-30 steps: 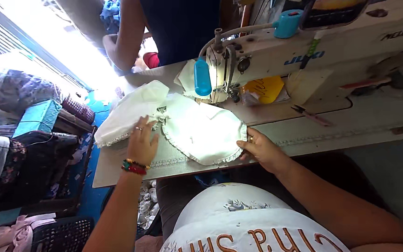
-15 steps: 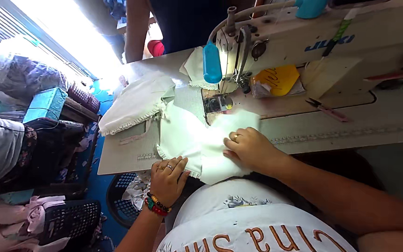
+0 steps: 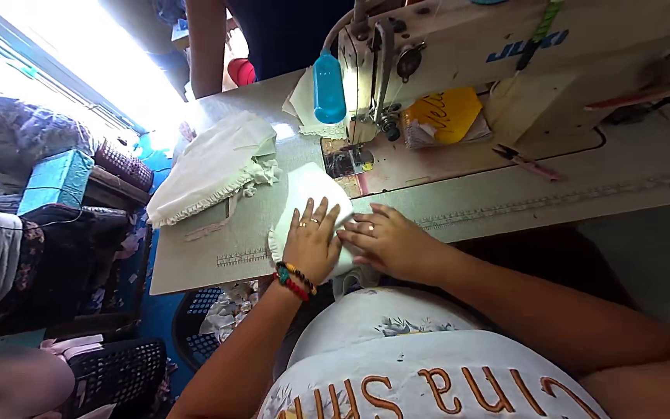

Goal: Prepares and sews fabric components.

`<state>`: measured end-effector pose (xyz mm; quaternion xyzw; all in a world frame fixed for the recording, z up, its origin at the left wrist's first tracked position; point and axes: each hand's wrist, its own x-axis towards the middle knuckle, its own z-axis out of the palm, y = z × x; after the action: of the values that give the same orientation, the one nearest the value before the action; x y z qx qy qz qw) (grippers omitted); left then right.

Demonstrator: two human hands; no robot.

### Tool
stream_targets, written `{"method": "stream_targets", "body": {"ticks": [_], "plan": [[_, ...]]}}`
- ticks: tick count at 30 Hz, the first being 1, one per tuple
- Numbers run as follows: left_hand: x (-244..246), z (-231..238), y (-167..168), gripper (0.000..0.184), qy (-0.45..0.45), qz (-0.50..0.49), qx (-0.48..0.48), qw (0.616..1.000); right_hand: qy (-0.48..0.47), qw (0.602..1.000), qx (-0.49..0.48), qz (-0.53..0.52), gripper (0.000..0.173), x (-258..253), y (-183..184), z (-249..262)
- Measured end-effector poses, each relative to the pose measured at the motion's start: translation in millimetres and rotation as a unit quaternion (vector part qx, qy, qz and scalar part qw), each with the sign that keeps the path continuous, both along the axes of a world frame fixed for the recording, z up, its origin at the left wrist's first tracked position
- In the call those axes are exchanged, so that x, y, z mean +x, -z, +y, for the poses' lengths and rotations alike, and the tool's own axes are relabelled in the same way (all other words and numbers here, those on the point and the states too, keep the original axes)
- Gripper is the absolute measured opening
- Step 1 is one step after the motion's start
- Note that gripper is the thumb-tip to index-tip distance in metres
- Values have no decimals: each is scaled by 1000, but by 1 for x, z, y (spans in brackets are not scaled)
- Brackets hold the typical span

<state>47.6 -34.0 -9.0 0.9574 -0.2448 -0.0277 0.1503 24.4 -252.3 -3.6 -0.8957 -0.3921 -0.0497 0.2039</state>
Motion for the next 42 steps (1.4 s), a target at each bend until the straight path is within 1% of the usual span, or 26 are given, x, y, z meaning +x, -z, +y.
{"method": "stream_targets", "body": {"ticks": [4,6,8,9,11,12,13,14,15,16,17,19,21,22,23,24,25,26,27,28,30,31,32,36,38,42], "plan": [[-11,6,-4,63,65,44,-40,996,41,997,31,-59,49,-21,8,-12],[-2,7,-8,55,80,45,-77,993,58,998,19,-26,52,-18,9,-11],[12,2,-13,42,72,17,-92,993,61,998,11,0,57,-16,16,-10],[21,-2,-15,38,50,1,-94,994,63,998,10,-1,58,-17,18,-11],[41,-13,-19,35,-35,1,-85,996,69,998,12,-5,59,-20,22,-11],[52,-19,-22,39,-87,22,-66,994,71,997,13,-3,59,-22,23,-12],[61,-25,-24,48,-135,49,-49,988,74,997,13,0,60,-24,24,-12],[70,-30,-27,58,-169,71,-39,982,75,997,13,3,61,-25,25,-12],[79,-34,-29,63,-188,84,-38,978,77,997,13,5,61,-27,25,-13],[87,-36,-32,60,-193,97,-43,975,79,997,13,7,61,-28,26,-13],[95,-36,-33,52,-183,113,-50,975,81,997,16,8,60,-29,26,-14],[107,-32,-31,34,-135,147,-71,977,79,996,26,22,58,-30,24,-18],[110,-26,-33,27,-87,175,-137,971,82,994,59,43,55,-29,21,-21],[107,-23,-35,24,-72,194,-187,960,95,989,99,57,51,-27,20,-21],[102,-21,-36,22,-65,213,-255,941,119,979,151,69,45,-23,19,-20],[96,-19,-35,21,-57,236,-336,910,150,963,205,84,40,-19,17,-19],[90,-17,-34,22,-42,256,-411,874,184,944,250,111,40,-13,13,-16],[85,-16,-32,25,-28,265,-467,843,217,923,281,147,46,-6,7,-14],[81,-16,-30,28,-23,264,-500,824,241,903,306,181,50,2,1,-11],[78,-15,-29,29,-24,259,-522,812,257,886,326,209,47,8,-3,-8],[76,-13,-30,28,-37,250,-556,792,267,851,373,257,24,17,-10,-1],[75,-12,-30,28,-45,245,-568,784,266,836,387,283,15,19,-12,2],[75,-9,-30,26,-51,242,-578,778,266,827,394,300,12,19,-12,5],[73,-3,-29,16,-60,231,-617,749,261,835,409,259,9,16,-5,10],[72,-1,-28,15,-65,224,-632,739,260,839,410,244,8,16,-4,10],[71,4,-24,16,-64,213,-639,737,253,845,413,226,7,16,-4,10]]}}
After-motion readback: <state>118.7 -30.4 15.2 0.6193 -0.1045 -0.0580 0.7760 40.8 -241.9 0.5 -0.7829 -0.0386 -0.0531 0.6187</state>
